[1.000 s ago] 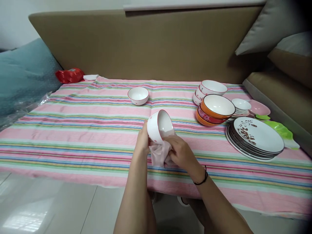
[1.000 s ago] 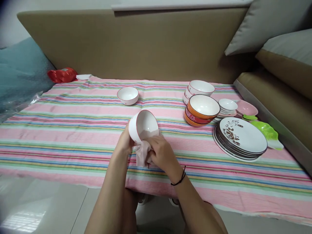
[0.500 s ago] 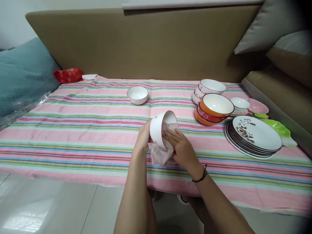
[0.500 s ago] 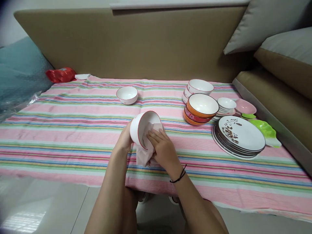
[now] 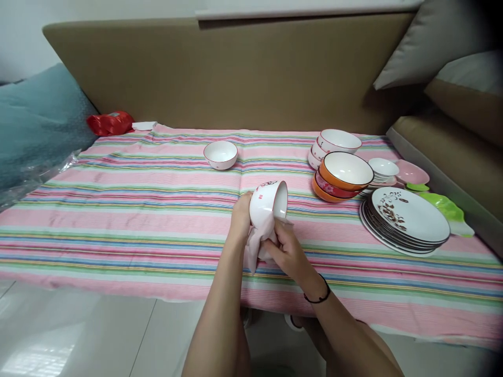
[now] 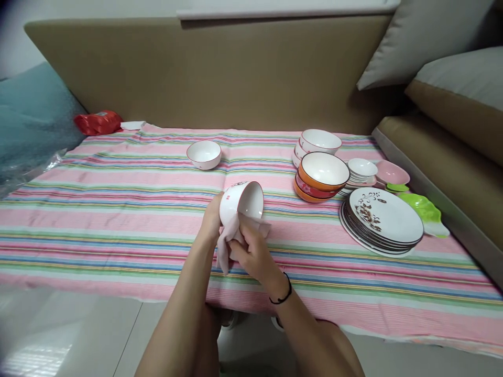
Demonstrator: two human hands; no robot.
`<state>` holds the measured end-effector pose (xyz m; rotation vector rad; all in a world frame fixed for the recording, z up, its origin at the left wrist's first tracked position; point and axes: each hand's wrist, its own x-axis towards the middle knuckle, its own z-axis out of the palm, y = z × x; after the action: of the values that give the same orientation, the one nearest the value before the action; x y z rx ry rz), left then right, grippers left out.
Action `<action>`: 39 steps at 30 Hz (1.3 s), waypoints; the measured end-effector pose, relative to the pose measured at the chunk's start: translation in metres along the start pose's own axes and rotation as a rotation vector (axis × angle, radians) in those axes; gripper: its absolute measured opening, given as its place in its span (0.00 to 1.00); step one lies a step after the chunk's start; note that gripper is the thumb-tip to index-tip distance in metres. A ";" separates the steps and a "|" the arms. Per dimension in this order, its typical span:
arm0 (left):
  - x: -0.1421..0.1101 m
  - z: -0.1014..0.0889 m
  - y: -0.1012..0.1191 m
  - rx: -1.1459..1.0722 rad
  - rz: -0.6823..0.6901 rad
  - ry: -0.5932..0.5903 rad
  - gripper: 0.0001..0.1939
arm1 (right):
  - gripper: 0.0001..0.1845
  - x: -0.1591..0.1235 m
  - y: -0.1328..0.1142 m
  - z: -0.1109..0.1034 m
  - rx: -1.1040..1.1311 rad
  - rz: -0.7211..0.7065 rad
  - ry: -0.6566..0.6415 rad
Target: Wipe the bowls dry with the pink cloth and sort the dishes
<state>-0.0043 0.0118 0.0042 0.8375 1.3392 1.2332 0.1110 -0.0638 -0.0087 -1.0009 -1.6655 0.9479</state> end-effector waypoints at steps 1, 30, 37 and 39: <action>0.000 0.000 -0.001 -0.010 0.005 0.002 0.09 | 0.18 0.000 0.003 -0.002 -0.029 -0.021 -0.022; 0.006 -0.007 -0.011 -0.392 -0.217 -0.254 0.13 | 0.26 0.002 0.025 -0.013 -0.745 -0.257 -0.059; 0.002 -0.006 -0.012 -0.242 -0.226 -0.304 0.08 | 0.35 0.003 0.022 -0.022 -0.694 -0.282 -0.162; 0.003 -0.008 -0.015 -0.262 -0.277 -0.244 0.11 | 0.31 0.003 0.020 -0.023 -0.646 -0.305 -0.179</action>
<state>-0.0099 0.0094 -0.0123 0.5735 1.0305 1.0249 0.1364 -0.0509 -0.0196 -1.0423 -2.2694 0.2960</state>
